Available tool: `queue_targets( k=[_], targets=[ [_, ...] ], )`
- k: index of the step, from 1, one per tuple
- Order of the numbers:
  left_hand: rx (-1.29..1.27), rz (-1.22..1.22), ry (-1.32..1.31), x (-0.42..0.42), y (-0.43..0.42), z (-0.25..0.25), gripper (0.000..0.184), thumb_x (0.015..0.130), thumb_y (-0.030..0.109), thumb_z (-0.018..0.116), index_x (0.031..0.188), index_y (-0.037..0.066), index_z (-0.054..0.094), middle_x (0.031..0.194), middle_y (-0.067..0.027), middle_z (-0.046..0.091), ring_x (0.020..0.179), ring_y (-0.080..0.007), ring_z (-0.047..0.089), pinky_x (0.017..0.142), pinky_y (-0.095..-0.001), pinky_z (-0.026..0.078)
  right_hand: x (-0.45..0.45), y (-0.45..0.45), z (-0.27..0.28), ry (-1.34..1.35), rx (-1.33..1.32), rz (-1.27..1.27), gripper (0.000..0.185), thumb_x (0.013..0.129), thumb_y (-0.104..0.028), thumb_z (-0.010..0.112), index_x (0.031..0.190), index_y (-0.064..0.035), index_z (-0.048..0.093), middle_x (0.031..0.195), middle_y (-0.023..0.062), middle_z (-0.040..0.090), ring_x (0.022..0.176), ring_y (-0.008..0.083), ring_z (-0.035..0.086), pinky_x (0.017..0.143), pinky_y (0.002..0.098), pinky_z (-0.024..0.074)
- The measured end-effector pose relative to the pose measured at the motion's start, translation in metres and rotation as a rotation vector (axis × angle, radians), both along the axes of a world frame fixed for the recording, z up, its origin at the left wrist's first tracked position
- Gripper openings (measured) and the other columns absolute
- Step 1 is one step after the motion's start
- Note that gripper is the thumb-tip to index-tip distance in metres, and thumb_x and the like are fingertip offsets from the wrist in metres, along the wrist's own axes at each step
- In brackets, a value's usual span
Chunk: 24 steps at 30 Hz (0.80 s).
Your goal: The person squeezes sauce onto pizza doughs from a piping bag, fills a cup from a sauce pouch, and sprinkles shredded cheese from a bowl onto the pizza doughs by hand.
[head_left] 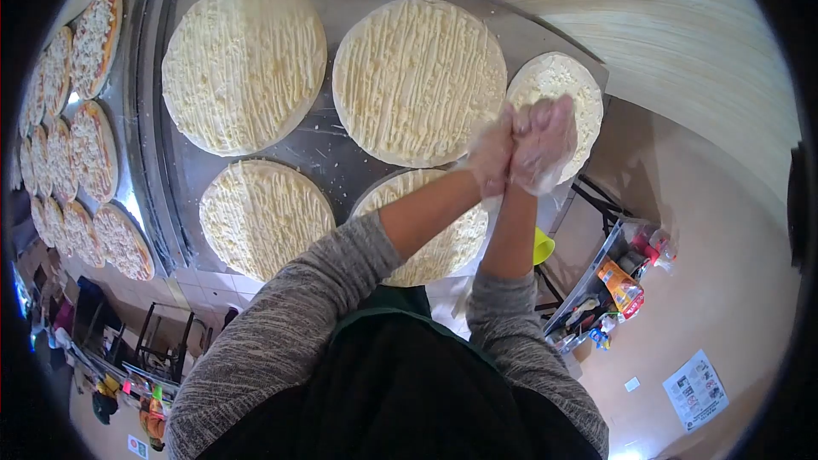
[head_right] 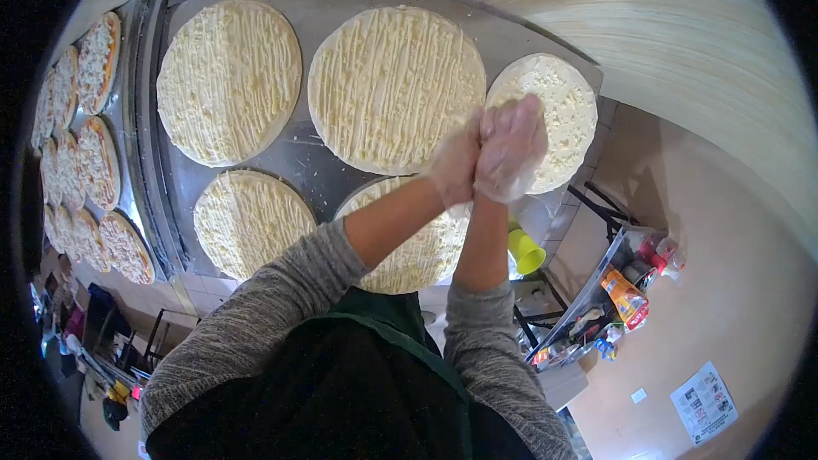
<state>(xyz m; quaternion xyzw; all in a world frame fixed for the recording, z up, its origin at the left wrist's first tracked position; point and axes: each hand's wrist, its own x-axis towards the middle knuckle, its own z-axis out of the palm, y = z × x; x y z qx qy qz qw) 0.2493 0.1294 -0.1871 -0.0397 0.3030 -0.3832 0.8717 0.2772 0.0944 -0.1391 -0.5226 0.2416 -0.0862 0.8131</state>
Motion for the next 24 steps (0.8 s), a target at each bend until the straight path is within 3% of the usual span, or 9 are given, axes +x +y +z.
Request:
queue_targets(
  k=[4,6,8,10,12,15,17,22,24],
  targets=[
    [0.193,0.061,-0.109,0.054,-0.003,-0.008,0.058,0.087,0.059,0.031,0.106,0.008,0.050,0.105,-0.0135,0.055,0.097,-0.0275,0.053,0.084,-0.0437,0.042,0.056,0.007,-0.013,-0.083,-0.138,0.056,0.026,0.089,-0.020,0.050,0.068,-0.0105,0.039,0.057,-0.0035,0.033,0.047,0.0061,0.029,0.042,0.0221,0.0259],
    [0.138,0.028,-0.061,0.069,0.004,-0.004,0.050,0.090,0.052,0.032,0.110,0.011,0.052,0.110,-0.0068,0.055,0.101,-0.0196,0.051,0.085,-0.0362,0.044,0.060,0.007,-0.016,-0.079,-0.189,0.050,0.025,0.089,-0.019,0.051,0.068,-0.0112,0.039,0.057,-0.0042,0.033,0.048,0.0050,0.030,0.042,0.0212,0.0264],
    [0.172,0.001,-0.079,0.048,0.002,-0.005,0.051,0.090,0.051,0.031,0.115,0.011,0.050,0.110,-0.0053,0.055,0.101,-0.0186,0.051,0.086,-0.0342,0.043,0.050,0.004,-0.021,0.022,-0.261,0.067,0.026,0.088,-0.019,0.053,0.067,-0.0113,0.040,0.057,-0.0044,0.034,0.049,0.0043,0.032,0.042,0.0206,0.0273],
    [0.170,0.106,-0.120,0.007,-0.013,-0.031,0.054,0.091,0.051,0.024,0.118,0.009,0.047,0.111,-0.0109,0.054,0.102,-0.0226,0.051,0.089,-0.0368,0.041,0.011,-0.008,-0.034,0.047,-0.718,0.157,0.026,0.088,-0.021,0.053,0.067,-0.0112,0.040,0.058,-0.0044,0.035,0.050,0.0042,0.032,0.043,0.0205,0.0268],
    [0.271,0.130,-0.152,-0.037,-0.010,-0.020,0.054,0.093,0.047,0.021,0.125,0.010,0.043,0.118,-0.0079,0.051,0.107,-0.0192,0.049,0.092,-0.0320,0.038,-0.036,0.004,-0.022,0.080,-0.481,0.089,0.026,0.088,-0.022,0.053,0.068,-0.0117,0.041,0.059,-0.0051,0.035,0.051,0.0039,0.032,0.043,0.0203,0.0261],
    [0.174,0.079,-0.099,-0.045,-0.002,-0.003,0.053,0.094,0.045,0.021,0.128,0.010,0.041,0.121,-0.0066,0.049,0.110,-0.0180,0.047,0.094,-0.0304,0.037,-0.047,-0.003,-0.016,0.247,-0.396,0.073,0.027,0.088,-0.025,0.048,0.072,-0.0028,0.045,0.063,-0.0007,0.038,0.058,0.0100,0.037,0.050,0.0239,0.0313],
    [0.103,0.068,-0.058,-0.011,-0.008,-0.012,0.049,0.094,0.042,0.022,0.122,0.010,0.046,0.116,-0.0072,0.052,0.105,-0.0190,0.049,0.092,-0.0318,0.038,-0.015,-0.011,-0.019,0.190,-0.464,0.113,0.026,0.088,-0.025,0.051,0.071,-0.0059,0.046,0.062,-0.0023,0.037,0.058,0.0081,0.036,0.049,0.0236,0.0313],
    [0.149,0.087,-0.202,0.079,-0.017,-0.033,0.042,0.092,0.041,0.031,0.107,0.007,0.052,0.103,-0.0108,0.056,0.093,-0.0214,0.054,0.084,-0.0375,0.043,0.068,-0.003,-0.026,-0.095,-0.268,0.066,0.023,0.086,-0.024,0.054,0.069,-0.0114,0.044,0.061,-0.0034,0.036,0.053,0.0064,0.034,0.044,0.0229,0.0293],
    [0.281,0.067,-0.482,0.073,-0.020,-0.044,0.040,0.091,0.041,0.035,0.106,0.008,0.053,0.103,-0.0096,0.056,0.091,-0.0207,0.054,0.083,-0.0378,0.044,0.067,0.000,-0.025,-0.068,-0.291,0.022,0.024,0.086,-0.023,0.055,0.068,-0.0118,0.044,0.061,-0.0040,0.035,0.051,0.0056,0.033,0.043,0.0220,0.0288]
  ],
)
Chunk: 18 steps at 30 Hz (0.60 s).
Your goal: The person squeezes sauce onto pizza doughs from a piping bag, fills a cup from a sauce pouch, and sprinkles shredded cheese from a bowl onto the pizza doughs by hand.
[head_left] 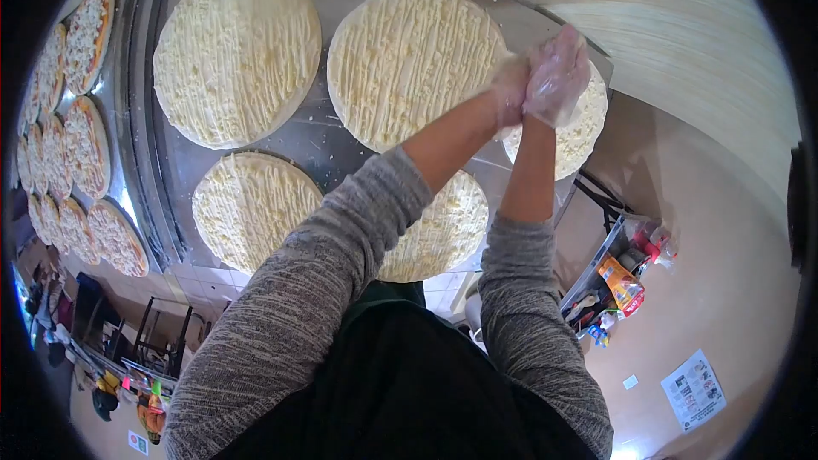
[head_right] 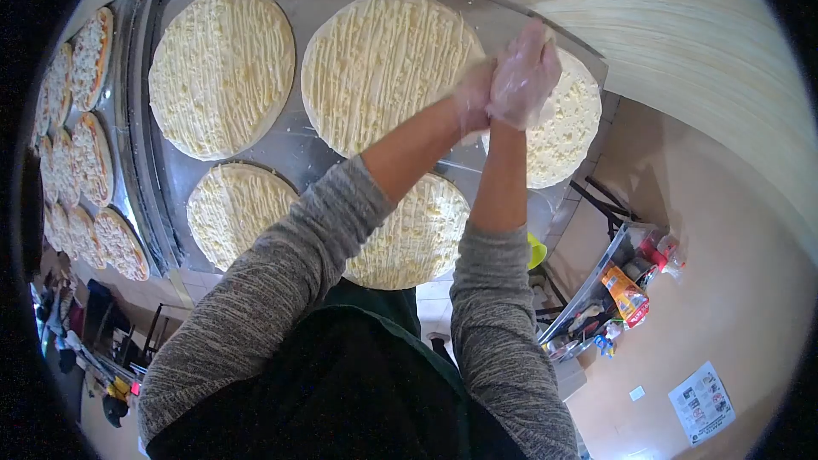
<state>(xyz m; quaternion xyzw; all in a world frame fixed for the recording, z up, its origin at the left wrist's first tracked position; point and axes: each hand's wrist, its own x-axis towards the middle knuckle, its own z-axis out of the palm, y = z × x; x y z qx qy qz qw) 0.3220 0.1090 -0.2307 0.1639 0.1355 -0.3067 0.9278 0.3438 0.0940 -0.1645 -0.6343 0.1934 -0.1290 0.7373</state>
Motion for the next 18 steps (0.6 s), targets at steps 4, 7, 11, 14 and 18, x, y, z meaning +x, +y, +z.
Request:
queue_targets(
  k=[4,7,11,14,18],
  targets=[
    [-0.232,0.017,0.323,-0.085,-0.008,-0.004,0.039,0.092,0.039,0.036,0.114,0.010,0.051,0.109,-0.0068,0.055,0.098,-0.0180,0.052,0.088,-0.0328,0.042,-0.078,-0.005,0.004,0.249,-0.018,-0.049,0.027,0.089,-0.021,0.050,0.066,-0.0119,0.040,0.058,-0.0053,0.034,0.050,0.0035,0.031,0.043,0.0210,0.0241],
    [-0.122,-0.044,0.330,-0.108,-0.005,0.015,0.046,0.092,0.044,0.032,0.117,0.010,0.049,0.113,-0.0077,0.054,0.103,-0.0191,0.050,0.090,-0.0316,0.040,-0.105,-0.016,-0.006,0.153,0.079,-0.001,0.028,0.089,-0.022,0.049,0.065,-0.0118,0.039,0.057,-0.0053,0.033,0.048,0.0038,0.030,0.042,0.0211,0.0243],
    [-0.137,-0.093,0.340,-0.048,0.002,0.030,0.051,0.091,0.048,0.027,0.117,0.010,0.049,0.115,-0.0081,0.053,0.104,-0.0203,0.050,0.090,-0.0317,0.040,-0.047,-0.013,0.000,0.124,-0.075,-0.113,0.028,0.090,-0.021,0.048,0.065,-0.0120,0.039,0.057,-0.0052,0.032,0.047,0.0041,0.030,0.042,0.0205,0.0249],
    [-0.108,-0.132,0.385,-0.036,0.017,0.046,0.059,0.090,0.054,0.025,0.119,0.007,0.046,0.117,-0.0086,0.052,0.105,-0.0203,0.049,0.091,-0.0322,0.039,-0.033,-0.023,0.001,-0.103,0.144,-0.014,0.023,0.089,-0.019,0.049,0.068,-0.0087,0.044,0.058,-0.0017,0.039,0.051,0.0099,0.039,0.048,0.0256,0.0332],
    [-0.135,-0.021,0.099,-0.108,0.015,0.054,0.065,0.088,0.055,0.032,0.124,0.001,0.040,0.121,-0.0104,0.049,0.112,-0.0172,0.044,0.098,-0.0302,0.031,-0.088,-0.026,0.035,0.010,-1.021,0.113,0.028,0.089,-0.025,0.045,0.083,-0.0018,0.058,0.082,0.0120,0.059,0.082,0.0245,0.055,0.077,0.0337,0.0415]
  ],
)
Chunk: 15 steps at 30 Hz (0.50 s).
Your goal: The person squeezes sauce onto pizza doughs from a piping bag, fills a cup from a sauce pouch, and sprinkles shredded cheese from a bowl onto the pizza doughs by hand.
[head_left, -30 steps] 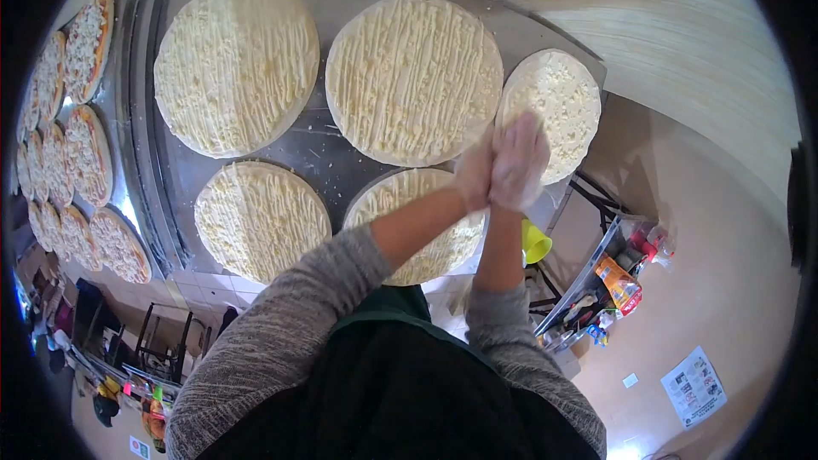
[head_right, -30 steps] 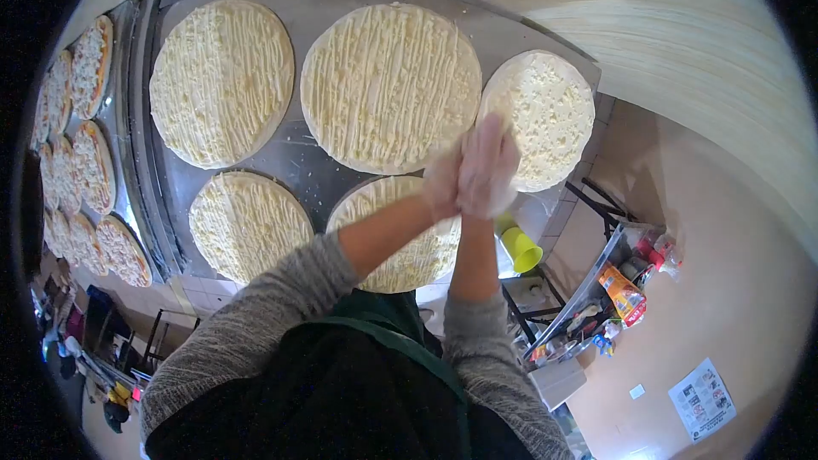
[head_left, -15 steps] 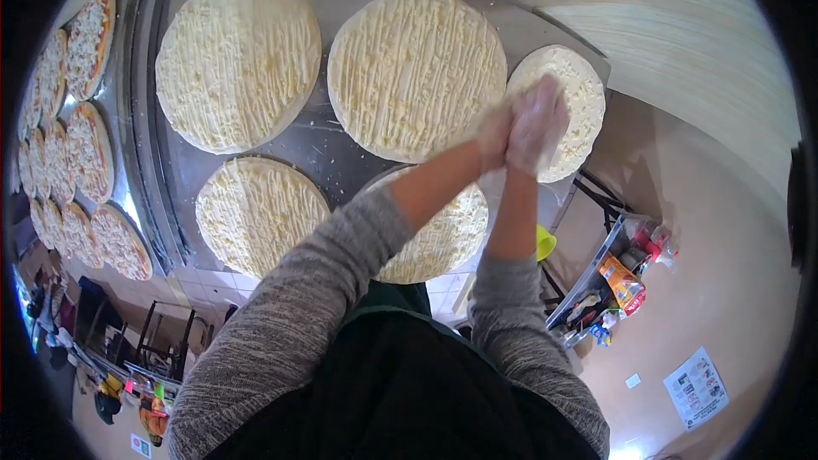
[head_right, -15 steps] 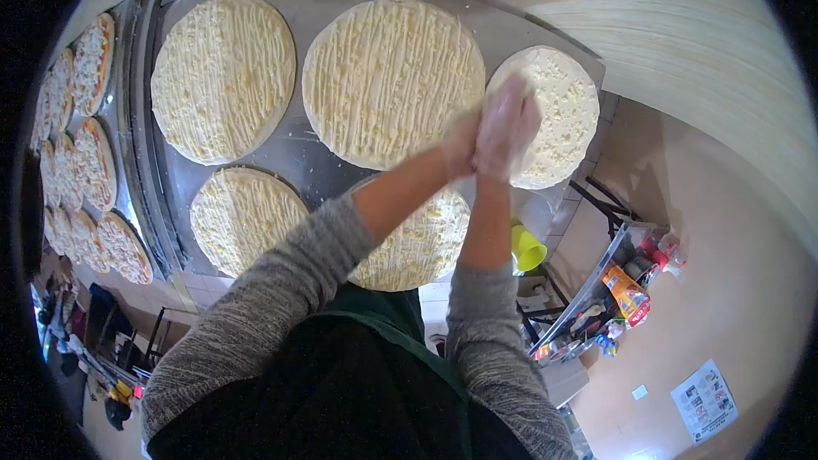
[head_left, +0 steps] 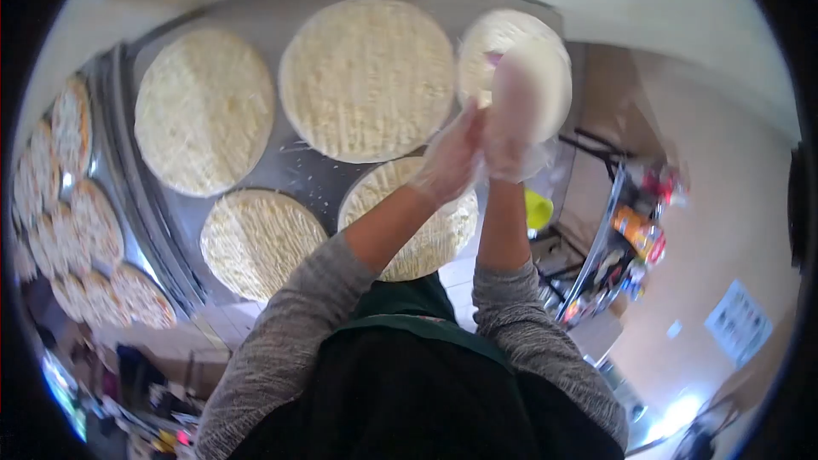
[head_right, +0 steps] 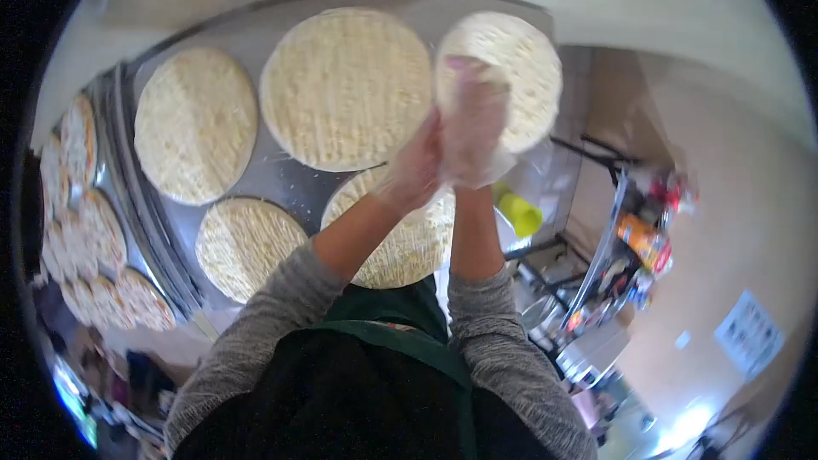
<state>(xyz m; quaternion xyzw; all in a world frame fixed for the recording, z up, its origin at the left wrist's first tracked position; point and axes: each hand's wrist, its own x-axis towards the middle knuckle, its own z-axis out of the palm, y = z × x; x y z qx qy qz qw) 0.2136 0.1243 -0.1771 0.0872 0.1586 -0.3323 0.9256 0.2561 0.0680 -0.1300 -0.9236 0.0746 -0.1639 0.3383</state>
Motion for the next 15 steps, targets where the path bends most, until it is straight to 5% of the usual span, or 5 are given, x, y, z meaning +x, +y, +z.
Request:
queue_targets(
  k=[4,6,10,12,15],
  targets=[
    [0.149,-0.242,-0.132,-0.052,0.024,0.043,0.056,0.091,0.047,0.035,0.126,0.003,0.039,0.124,-0.0101,0.047,0.113,-0.0177,0.043,0.098,-0.0320,0.030,-0.086,-0.020,0.056,0.316,-0.512,0.076,0.022,0.088,-0.017,0.047,0.085,-0.0007,0.060,0.083,0.0162,0.059,0.082,0.0279,0.056,0.074,0.0342,0.0425],
    [0.205,-0.365,-0.239,-0.073,0.019,0.054,0.053,0.092,0.043,0.035,0.128,0.005,0.038,0.125,-0.0095,0.045,0.111,-0.0186,0.044,0.096,-0.0337,0.031,-0.124,-0.042,0.084,0.469,-0.265,0.076,0.018,0.087,-0.012,0.048,0.084,0.0009,0.060,0.079,0.0157,0.059,0.074,0.0296,0.055,0.068,0.0353,0.0431],
    [0.218,-0.516,-0.294,-0.113,-0.009,0.093,0.049,0.092,0.043,0.035,0.124,0.006,0.042,0.121,-0.0104,0.048,0.106,-0.0211,0.049,0.093,-0.0354,0.032,-0.176,-0.097,0.142,0.298,-0.357,0.109,0.019,0.088,-0.014,0.046,0.084,0.0011,0.057,0.078,0.0162,0.056,0.069,0.0312,0.052,0.064,0.0401,0.0408],
    [0.272,-0.573,-0.319,-0.140,-0.035,0.097,0.049,0.091,0.043,0.035,0.121,0.006,0.044,0.120,-0.0107,0.050,0.103,-0.0212,0.051,0.094,-0.0351,0.032,-0.199,-0.125,0.157,0.327,0.080,-0.043,0.018,0.087,-0.013,0.047,0.081,0.0011,0.056,0.074,0.0142,0.056,0.067,0.0295,0.053,0.062,0.0381,0.0406],
    [0.412,-0.539,-0.299,-0.184,-0.077,0.096,0.050,0.090,0.046,0.037,0.118,0.005,0.046,0.113,-0.0102,0.054,0.097,-0.0194,0.053,0.088,-0.0341,0.036,-0.224,-0.171,0.159,0.313,0.115,0.014,0.018,0.088,-0.014,0.047,0.080,-0.0002,0.056,0.073,0.0134,0.056,0.067,0.0280,0.053,0.061,0.0360,0.0404]
  ],
)
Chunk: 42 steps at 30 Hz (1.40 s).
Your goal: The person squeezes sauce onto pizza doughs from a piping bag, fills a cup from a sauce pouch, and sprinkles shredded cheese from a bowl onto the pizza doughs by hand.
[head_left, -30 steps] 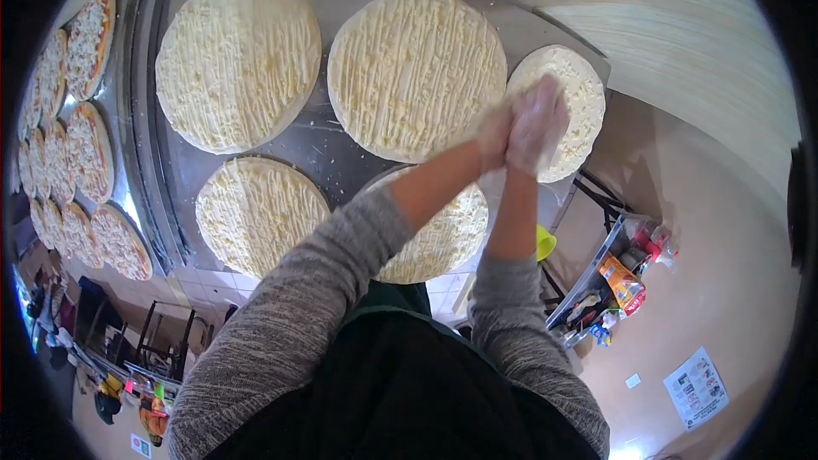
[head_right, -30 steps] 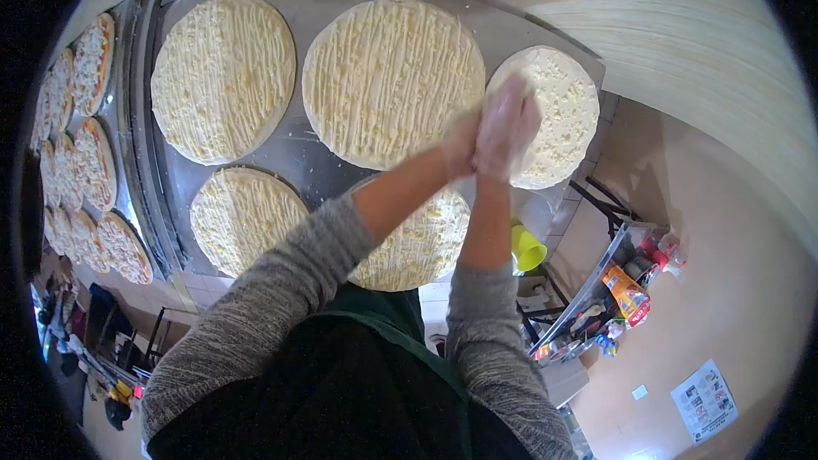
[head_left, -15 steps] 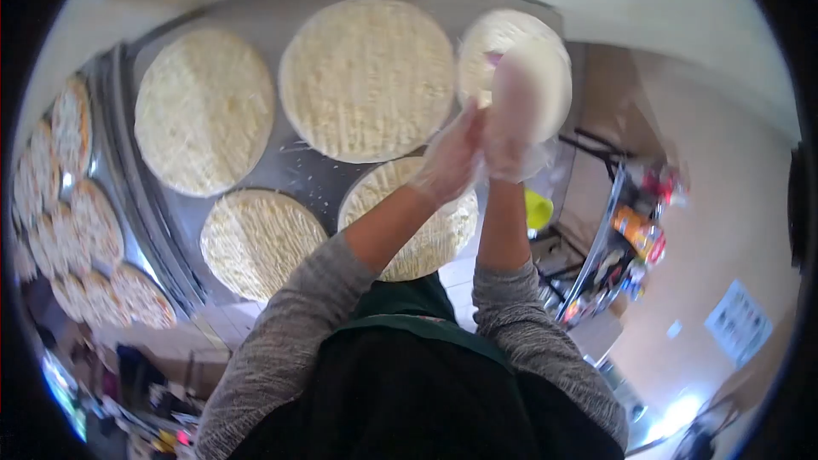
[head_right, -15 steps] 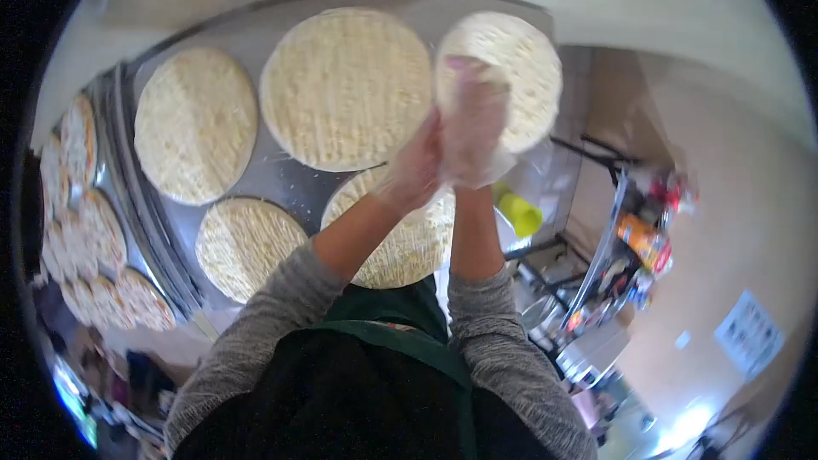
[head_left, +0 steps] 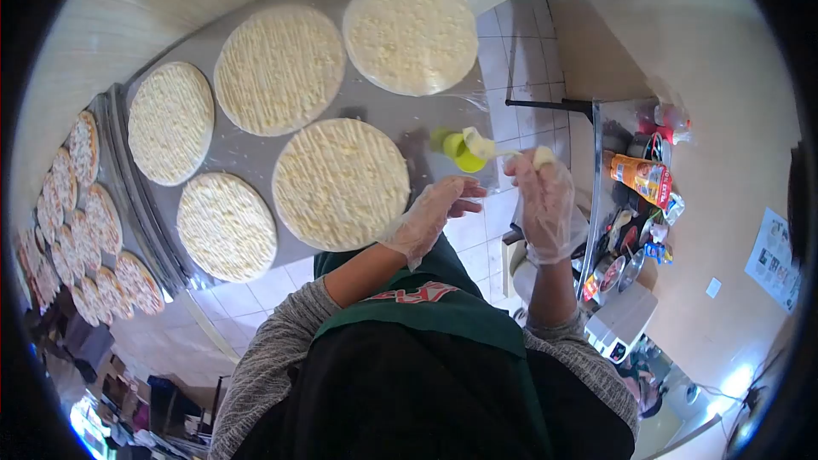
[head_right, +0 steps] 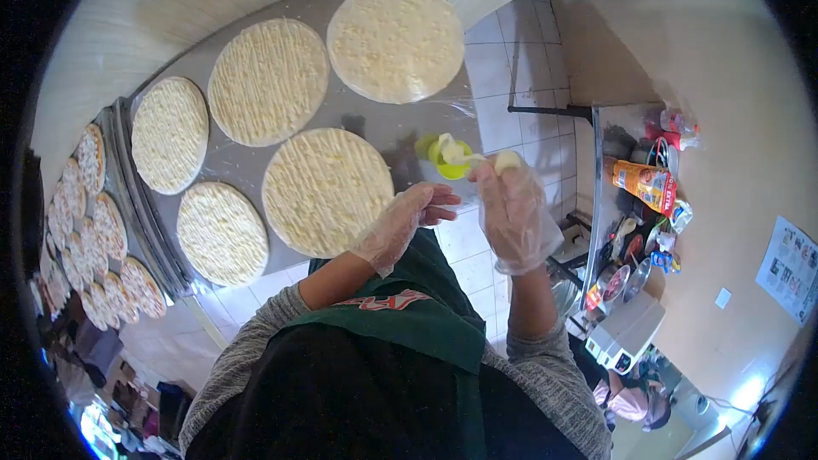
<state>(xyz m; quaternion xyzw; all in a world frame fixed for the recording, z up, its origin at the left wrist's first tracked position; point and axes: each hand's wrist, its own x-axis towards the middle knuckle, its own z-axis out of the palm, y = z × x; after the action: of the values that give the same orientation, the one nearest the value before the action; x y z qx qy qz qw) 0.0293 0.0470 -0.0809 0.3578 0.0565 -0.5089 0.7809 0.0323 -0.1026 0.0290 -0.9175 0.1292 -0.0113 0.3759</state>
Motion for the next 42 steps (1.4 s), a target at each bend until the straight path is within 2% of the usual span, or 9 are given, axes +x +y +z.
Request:
queue_targets(
  k=[5,7,12,15,25,30,33,36,42],
  targets=[
    [0.212,0.166,-0.065,-0.052,-0.055,-0.015,0.042,0.089,0.039,0.043,0.110,0.004,0.049,0.102,-0.0079,0.057,0.083,-0.0154,0.055,0.077,-0.0304,0.040,-0.014,-0.068,-0.034,-0.066,0.082,0.126,0.019,0.087,-0.015,0.048,0.075,-0.0021,0.055,0.068,0.0121,0.055,0.063,0.0271,0.053,0.060,0.0352,0.0405],
    [0.582,0.194,-0.311,-0.063,-0.071,-0.016,0.032,0.086,0.029,0.048,0.102,0.002,0.051,0.092,-0.0089,0.058,0.073,-0.0166,0.057,0.067,-0.0325,0.044,-0.020,-0.084,-0.044,-0.110,0.114,0.179,0.020,0.087,-0.015,0.048,0.073,-0.0026,0.055,0.066,0.0121,0.054,0.062,0.0263,0.053,0.059,0.0347,0.0403],
    [0.929,0.189,-0.556,-0.065,-0.086,0.011,0.045,0.074,0.028,0.061,0.108,0.003,0.046,0.089,-0.0124,0.056,0.070,-0.0230,0.059,0.065,-0.0333,0.045,-0.031,-0.102,-0.043,-0.222,0.012,0.335,0.020,0.086,-0.015,0.049,0.072,-0.0006,0.055,0.065,0.0097,0.055,0.060,0.0207,0.054,0.057,0.0298,0.0416],
    [1.071,0.362,-0.885,-0.065,-0.095,0.014,0.047,0.073,0.028,0.063,0.109,0.004,0.045,0.096,-0.0138,0.055,0.074,-0.0240,0.060,0.065,-0.0358,0.046,-0.033,-0.101,-0.036,-0.135,0.088,0.305,0.023,0.085,-0.019,0.050,0.071,-0.0014,0.055,0.063,0.0142,0.054,0.059,0.0318,0.053,0.057,0.0389,0.0413],
    [1.136,0.305,-1.089,-0.033,-0.114,-0.043,0.023,0.078,0.027,0.058,0.092,0.009,0.060,0.089,-0.0163,0.060,0.078,-0.0333,0.059,0.065,-0.0409,0.047,-0.024,-0.103,-0.074,-0.324,-0.225,0.553,0.024,0.081,-0.024,0.055,0.077,-0.0019,0.063,0.076,0.0160,0.058,0.078,0.0314,0.057,0.069,0.0387,0.0465],
    [1.167,0.130,-1.086,-0.027,-0.100,-0.062,0.021,0.080,0.023,0.056,0.093,0.009,0.061,0.074,-0.0176,0.060,0.066,-0.0339,0.059,0.057,-0.0403,0.045,-0.014,-0.134,-0.094,-0.254,0.339,0.346,0.020,0.078,-0.020,0.060,0.076,-0.0004,0.063,0.092,0.0179,0.057,0.090,0.0270,0.056,0.076,0.0353,0.0455],
    [1.028,0.374,-1.143,-0.029,-0.102,-0.050,0.028,0.079,0.023,0.057,0.104,0.010,0.057,0.073,-0.0172,0.060,0.066,-0.0346,0.059,0.058,-0.0404,0.045,-0.023,-0.128,-0.097,-0.050,0.156,0.234,0.019,0.078,-0.020,0.061,0.076,-0.0011,0.063,0.093,0.0200,0.057,0.088,0.0268,0.057,0.075,0.0353,0.0456],
    [1.153,0.238,-1.210,-0.028,-0.105,-0.047,0.033,0.081,0.026,0.053,0.112,0.016,0.052,0.074,-0.0151,0.060,0.067,-0.0348,0.059,0.057,-0.0422,0.046,-0.024,-0.099,-0.102,-0.247,-0.016,0.294,0.023,0.078,-0.023,0.062,0.084,-0.0005,0.062,0.091,0.0130,0.059,0.076,0.0211,0.058,0.067,0.0310,0.0465],
    [1.024,0.259,-1.243,-0.033,-0.101,-0.013,0.032,0.083,0.020,0.052,0.114,0.012,0.051,0.084,-0.0158,0.061,0.077,-0.0285,0.061,0.065,-0.0377,0.048,-0.007,-0.083,-0.110,-0.324,0.118,0.317,0.013,0.074,-0.014,0.063,0.080,-0.0027,0.061,0.071,0.0125,0.059,0.066,0.0264,0.057,0.061,0.0327,0.0450]
  ],
)
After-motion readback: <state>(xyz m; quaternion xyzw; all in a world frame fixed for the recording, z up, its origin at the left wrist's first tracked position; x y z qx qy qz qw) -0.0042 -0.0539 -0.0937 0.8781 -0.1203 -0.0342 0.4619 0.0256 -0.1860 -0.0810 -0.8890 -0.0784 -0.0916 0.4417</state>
